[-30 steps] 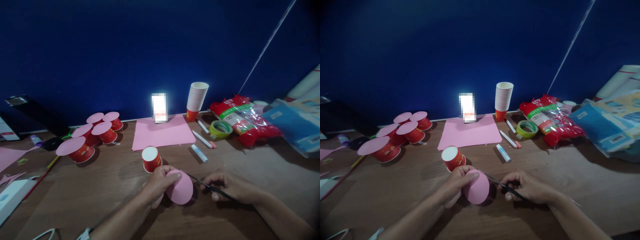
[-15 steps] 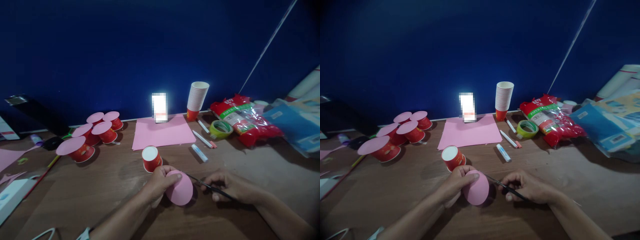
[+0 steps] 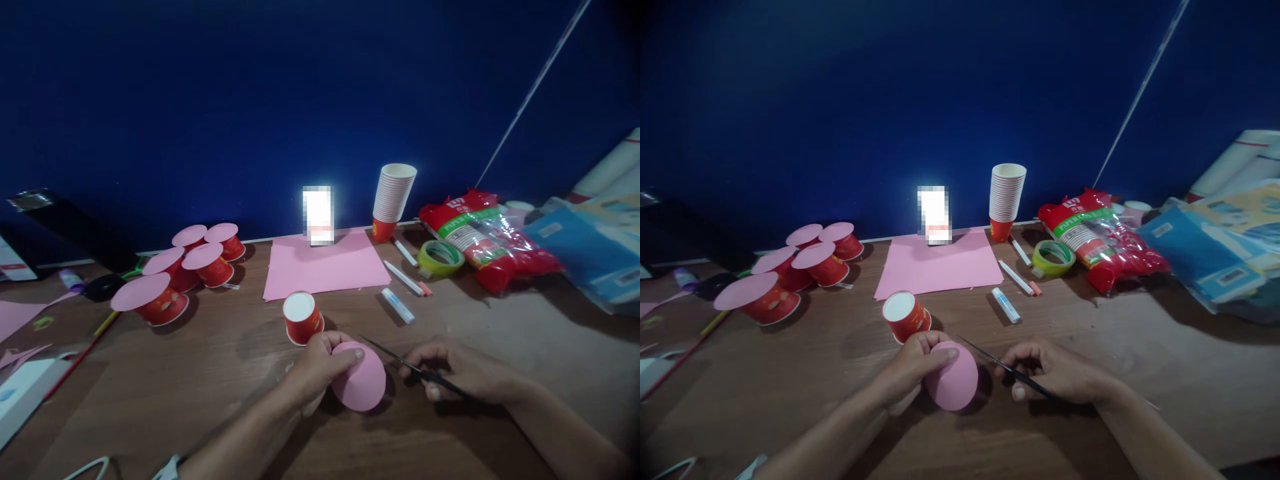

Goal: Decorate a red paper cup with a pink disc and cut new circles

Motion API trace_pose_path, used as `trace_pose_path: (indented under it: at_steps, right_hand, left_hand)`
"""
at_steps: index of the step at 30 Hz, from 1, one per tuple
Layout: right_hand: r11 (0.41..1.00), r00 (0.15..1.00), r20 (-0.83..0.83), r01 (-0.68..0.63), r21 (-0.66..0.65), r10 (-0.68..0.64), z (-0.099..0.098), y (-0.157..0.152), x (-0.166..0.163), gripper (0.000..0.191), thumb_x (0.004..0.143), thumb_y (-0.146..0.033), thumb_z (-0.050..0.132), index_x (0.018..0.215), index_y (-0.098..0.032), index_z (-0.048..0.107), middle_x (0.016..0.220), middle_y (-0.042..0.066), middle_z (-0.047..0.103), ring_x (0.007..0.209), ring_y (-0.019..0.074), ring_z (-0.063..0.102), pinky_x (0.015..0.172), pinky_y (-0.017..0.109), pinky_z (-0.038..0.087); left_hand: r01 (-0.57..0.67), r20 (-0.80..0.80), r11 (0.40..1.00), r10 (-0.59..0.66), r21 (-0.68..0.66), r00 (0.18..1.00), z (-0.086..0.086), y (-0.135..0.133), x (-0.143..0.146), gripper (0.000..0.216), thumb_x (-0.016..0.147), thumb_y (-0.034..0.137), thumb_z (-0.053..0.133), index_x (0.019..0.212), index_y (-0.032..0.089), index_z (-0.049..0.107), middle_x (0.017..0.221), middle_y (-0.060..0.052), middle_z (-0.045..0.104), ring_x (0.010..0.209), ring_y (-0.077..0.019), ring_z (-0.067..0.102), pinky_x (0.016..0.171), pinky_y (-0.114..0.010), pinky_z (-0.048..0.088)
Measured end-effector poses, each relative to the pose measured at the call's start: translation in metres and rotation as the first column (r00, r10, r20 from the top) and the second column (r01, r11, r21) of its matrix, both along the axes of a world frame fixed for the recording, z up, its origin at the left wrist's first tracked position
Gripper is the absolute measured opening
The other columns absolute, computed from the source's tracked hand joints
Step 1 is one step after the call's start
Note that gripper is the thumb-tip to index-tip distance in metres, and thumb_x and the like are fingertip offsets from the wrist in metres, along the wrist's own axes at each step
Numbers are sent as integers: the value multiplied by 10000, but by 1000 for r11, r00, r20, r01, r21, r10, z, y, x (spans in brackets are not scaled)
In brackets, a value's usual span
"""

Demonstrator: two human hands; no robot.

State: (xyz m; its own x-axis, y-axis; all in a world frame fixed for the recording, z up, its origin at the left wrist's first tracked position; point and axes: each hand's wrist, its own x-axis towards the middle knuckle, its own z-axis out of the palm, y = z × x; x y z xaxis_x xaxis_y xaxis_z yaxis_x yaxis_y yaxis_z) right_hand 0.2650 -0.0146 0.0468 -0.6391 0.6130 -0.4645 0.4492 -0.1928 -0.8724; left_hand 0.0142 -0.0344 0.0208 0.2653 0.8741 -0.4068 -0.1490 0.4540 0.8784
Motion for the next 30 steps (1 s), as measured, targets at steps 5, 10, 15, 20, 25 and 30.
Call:
trace_pose_path:
  at_steps: [5, 10, 15, 20, 25, 30]
  right_hand:
    - [1000, 999, -39, -19, -10, 18, -3, -1, 2, 467, 655, -480, 751, 978, -148, 690, 834, 42, 639, 665, 125, 534, 591, 233, 480]
    - [1000, 1000, 4, -29, 0, 29, -4, -1, 2, 473, 661, -498, 746, 983, -154, 702, 792, 32, 635, 632, 114, 521, 566, 214, 444]
    - [999, 999, -5, -45, -16, 45, -5, -1, 3, 474, 669, -500, 742, 1003, -166, 702, 792, 24, 623, 633, 109, 502, 563, 204, 417]
    - [998, 998, -13, -55, -42, 55, -4, 0, 3, 458, 667, -479, 752, 987, -154, 705, 728, 8, 597, 615, 104, 489, 542, 191, 385]
    - [998, 999, -17, -47, -36, 46, -4, -1, 2, 465, 668, -486, 748, 994, -158, 701, 787, 19, 609, 638, 107, 503, 563, 197, 415]
    - [998, 999, -14, -47, -32, 46, -3, -1, 1, 455, 669, -484, 746, 978, -152, 705, 765, 17, 607, 625, 105, 500, 566, 205, 428]
  left_hand:
    - [23, -48, 1000, -23, 14, 999, 3, -1, 0, 316, 623, 379, 782, 741, 107, 673, 676, -43, 642, 592, -119, 532, 548, -216, 379]
    - [32, -48, 999, -32, 2, 998, 4, -2, 1, 312, 628, 377, 773, 752, 110, 667, 695, -53, 650, 604, -127, 540, 555, -224, 381]
    - [37, -43, 999, -36, 11, 998, 2, -2, 1, 288, 626, 357, 774, 726, 116, 651, 671, -32, 630, 588, -110, 519, 544, -213, 366]
    - [49, -56, 999, -48, 19, 997, 4, -3, 0, 289, 627, 357, 767, 702, 115, 627, 635, -14, 596, 566, -97, 492, 526, -206, 350]
    - [58, -66, 998, -57, 9, 996, 5, -3, 0, 300, 623, 365, 766, 708, 117, 620, 644, -19, 599, 571, -104, 495, 531, -214, 357]
    - [49, -50, 999, -48, 15, 998, 4, -4, 0, 286, 624, 362, 770, 700, 127, 625, 645, -20, 606, 573, -109, 500, 532, -218, 357]
